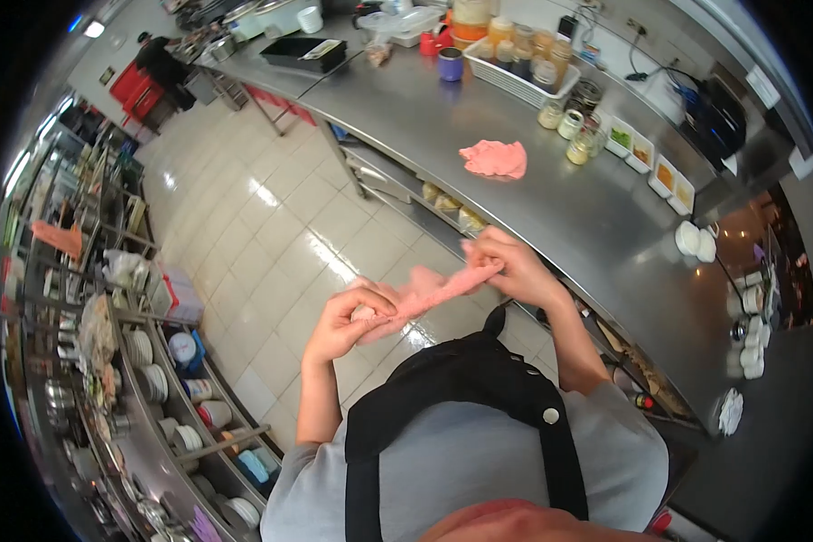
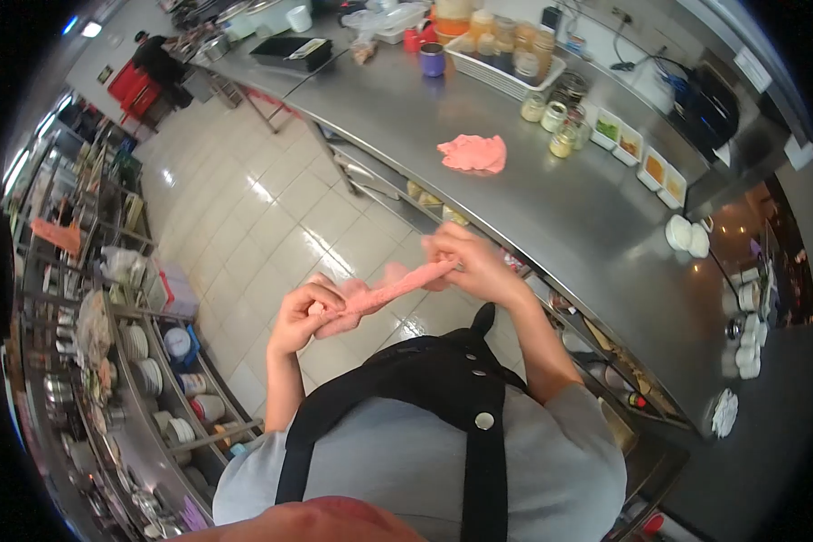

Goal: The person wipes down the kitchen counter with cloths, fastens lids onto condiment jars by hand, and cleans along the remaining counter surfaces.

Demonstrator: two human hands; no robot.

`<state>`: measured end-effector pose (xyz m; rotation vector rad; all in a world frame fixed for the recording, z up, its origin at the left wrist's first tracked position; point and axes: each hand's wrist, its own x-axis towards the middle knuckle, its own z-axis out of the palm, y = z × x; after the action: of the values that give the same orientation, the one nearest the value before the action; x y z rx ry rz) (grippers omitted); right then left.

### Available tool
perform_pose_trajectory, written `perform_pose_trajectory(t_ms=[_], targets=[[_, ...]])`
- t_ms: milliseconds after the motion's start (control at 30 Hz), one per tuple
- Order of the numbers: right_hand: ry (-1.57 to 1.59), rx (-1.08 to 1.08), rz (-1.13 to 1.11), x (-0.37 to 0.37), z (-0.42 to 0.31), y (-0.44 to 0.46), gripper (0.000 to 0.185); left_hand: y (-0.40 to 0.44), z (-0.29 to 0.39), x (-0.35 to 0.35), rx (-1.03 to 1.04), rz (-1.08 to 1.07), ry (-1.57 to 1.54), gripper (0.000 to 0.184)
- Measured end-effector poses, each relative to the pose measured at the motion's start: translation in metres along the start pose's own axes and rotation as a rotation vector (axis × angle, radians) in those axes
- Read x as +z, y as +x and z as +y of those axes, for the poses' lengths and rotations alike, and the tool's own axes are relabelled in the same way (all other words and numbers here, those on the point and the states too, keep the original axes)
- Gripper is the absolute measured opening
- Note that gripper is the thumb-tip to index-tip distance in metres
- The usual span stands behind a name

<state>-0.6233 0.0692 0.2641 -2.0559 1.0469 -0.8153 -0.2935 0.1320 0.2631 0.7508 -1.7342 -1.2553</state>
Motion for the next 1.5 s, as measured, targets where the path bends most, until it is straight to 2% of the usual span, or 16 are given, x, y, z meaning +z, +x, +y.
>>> perform_pose_trajectory(t_ms=[67, 167, 267, 367, 500, 567, 700, 800, 900, 1000, 1100, 1167, 1267, 1300, 1367, 1500], targets=[[0.207, -0.258, -0.047, 0.01, -0.014, 0.008, 0.014, 0.013, -0.01, 0.014, 0.062, 0.045, 0.147, 0.01], [0.191, -0.367, -0.228, 0.02, -0.04, 0.017, 0.015, 0.035, -0.024, 0.032, 0.03, 0.068, 0.155, 0.01], [0.049, -0.371, -0.199, 0.019, -0.038, 0.019, 0.019, 0.038, -0.028, 0.036, -0.134, 0.08, 0.163, 0.012], [-0.216, -0.401, -0.029, 0.016, -0.022, 0.014, 0.02, 0.035, -0.036, 0.034, -0.04, 0.182, 0.231, 0.013], [-0.387, -0.343, 0.008, 0.012, -0.003, -0.007, 0.019, 0.039, -0.027, 0.035, -0.025, 0.295, 0.238, 0.015], [-0.458, -0.273, -0.095, 0.006, 0.003, -0.02, 0.015, 0.044, -0.016, 0.034, 0.002, 0.325, 0.311, 0.016], [-0.194, -0.16, -0.064, -0.024, -0.002, -0.045, 0.019, 0.052, -0.003, 0.027, 0.033, 0.205, 0.431, 0.015], [0.069, -0.145, 0.058, -0.039, 0.0, -0.057, 0.028, 0.072, 0.002, 0.045, 0.034, 0.08, 0.354, 0.016], [0.093, 0.249, 0.247, -0.058, 0.016, -0.066, 0.028, 0.112, -0.02, 0.065, 0.043, -0.021, 0.415, 0.02], [-0.059, 0.27, 0.445, -0.097, 0.005, -0.068, 0.034, 0.17, -0.041, 0.091, 0.15, -0.064, 0.434, 0.024], [-0.255, 0.103, 0.732, -0.143, -0.022, -0.077, 0.031, 0.229, -0.006, 0.124, 0.296, 0.041, 0.426, 0.016], [-0.412, 0.034, 0.815, -0.169, -0.047, -0.093, 0.019, 0.255, 0.02, 0.141, 0.582, 0.039, 0.371, 0.016], [-0.551, 0.031, 0.701, -0.186, -0.045, -0.125, 0.016, 0.265, 0.017, 0.164, 0.603, -0.088, 0.259, 0.02], [-0.553, 0.042, 0.705, -0.185, -0.038, -0.132, 0.016, 0.262, -0.002, 0.17, 0.465, -0.165, 0.224, 0.019], [-0.414, 0.182, 0.53, -0.171, -0.005, -0.147, 0.019, 0.256, -0.053, 0.186, 0.503, -0.214, 0.262, 0.018], [-0.124, 0.49, 0.279, -0.105, 0.107, -0.185, 0.015, 0.212, -0.159, 0.206, 0.243, -0.358, 0.236, 0.016]])
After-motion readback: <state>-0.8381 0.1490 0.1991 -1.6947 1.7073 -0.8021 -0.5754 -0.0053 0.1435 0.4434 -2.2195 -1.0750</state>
